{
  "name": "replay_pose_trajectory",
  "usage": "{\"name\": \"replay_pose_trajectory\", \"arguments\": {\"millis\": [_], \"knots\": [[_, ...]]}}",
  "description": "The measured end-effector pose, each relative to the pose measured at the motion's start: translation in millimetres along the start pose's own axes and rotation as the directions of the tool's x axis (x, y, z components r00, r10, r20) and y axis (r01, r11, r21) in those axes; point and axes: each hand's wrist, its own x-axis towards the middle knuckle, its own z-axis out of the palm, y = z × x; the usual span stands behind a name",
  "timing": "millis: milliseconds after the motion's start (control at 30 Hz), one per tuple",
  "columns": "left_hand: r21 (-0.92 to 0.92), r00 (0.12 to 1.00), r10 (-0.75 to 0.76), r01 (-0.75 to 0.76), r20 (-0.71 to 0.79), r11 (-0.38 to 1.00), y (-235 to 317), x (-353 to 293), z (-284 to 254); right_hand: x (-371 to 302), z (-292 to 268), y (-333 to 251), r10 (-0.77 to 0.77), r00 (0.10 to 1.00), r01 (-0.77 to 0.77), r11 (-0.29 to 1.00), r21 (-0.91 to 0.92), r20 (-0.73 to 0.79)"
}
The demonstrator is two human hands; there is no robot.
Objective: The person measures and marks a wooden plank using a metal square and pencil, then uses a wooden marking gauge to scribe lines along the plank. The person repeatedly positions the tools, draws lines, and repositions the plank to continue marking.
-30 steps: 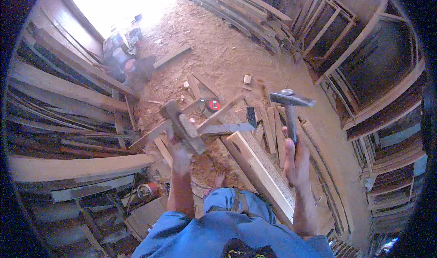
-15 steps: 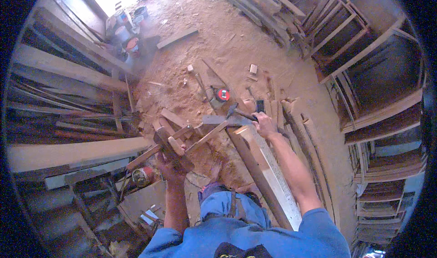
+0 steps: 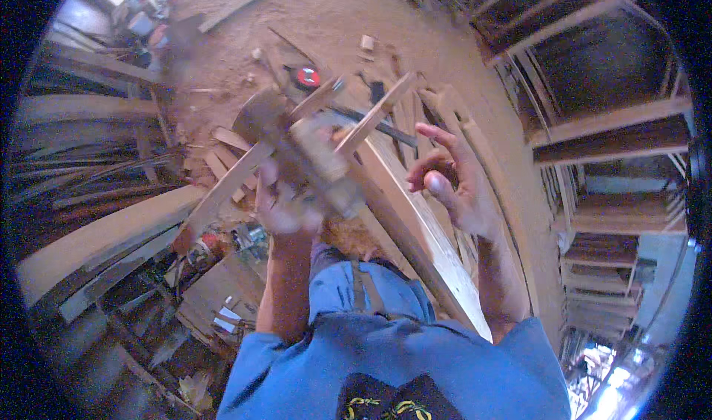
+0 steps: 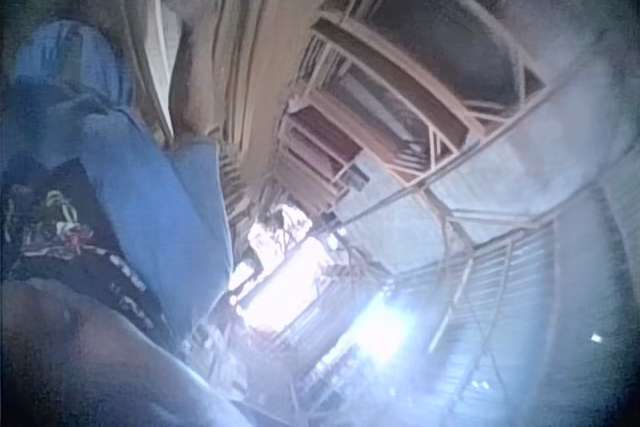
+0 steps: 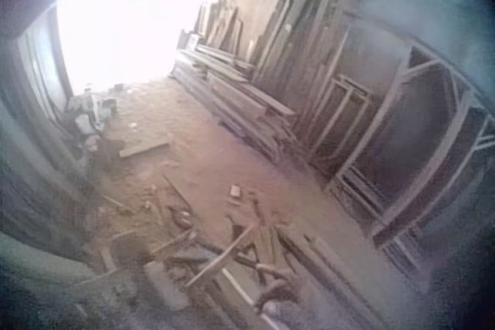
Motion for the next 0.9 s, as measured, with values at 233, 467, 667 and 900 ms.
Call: {"name": "replay_pose_trajectory", "arguments": {"millis": [233, 467, 667, 900], "knots": [[0.331, 0.970, -0.139, 0.067, 0.197, 0.941, -161.3, -11.6, 41.3, -107.3, -32.0, 31.9, -0.098, 0.991, 0.114, 0.975, 0.190, -0.092], [0.854, 0.973, 0.200, -0.003, -0.119, 0.521, -245.3, -145.0, -6.8, -231.2, -60.5, 142.3, 0.223, 0.963, -0.185, 0.955, 0.230, -0.153], [0.977, 0.979, -0.078, 0.195, -0.188, 0.092, -331.2, -262.9, -91.4, -278.5, -65.5, 194.6, 0.215, 0.976, -0.217, 0.966, -0.144, -0.029], [0.987, 0.975, -0.148, 0.163, -0.163, -0.008, -360.2, -286.2, -113.1, -274.0, -53.4, 217.0, 0.164, 0.983, -0.153, 0.980, -0.129, 0.080]]}}
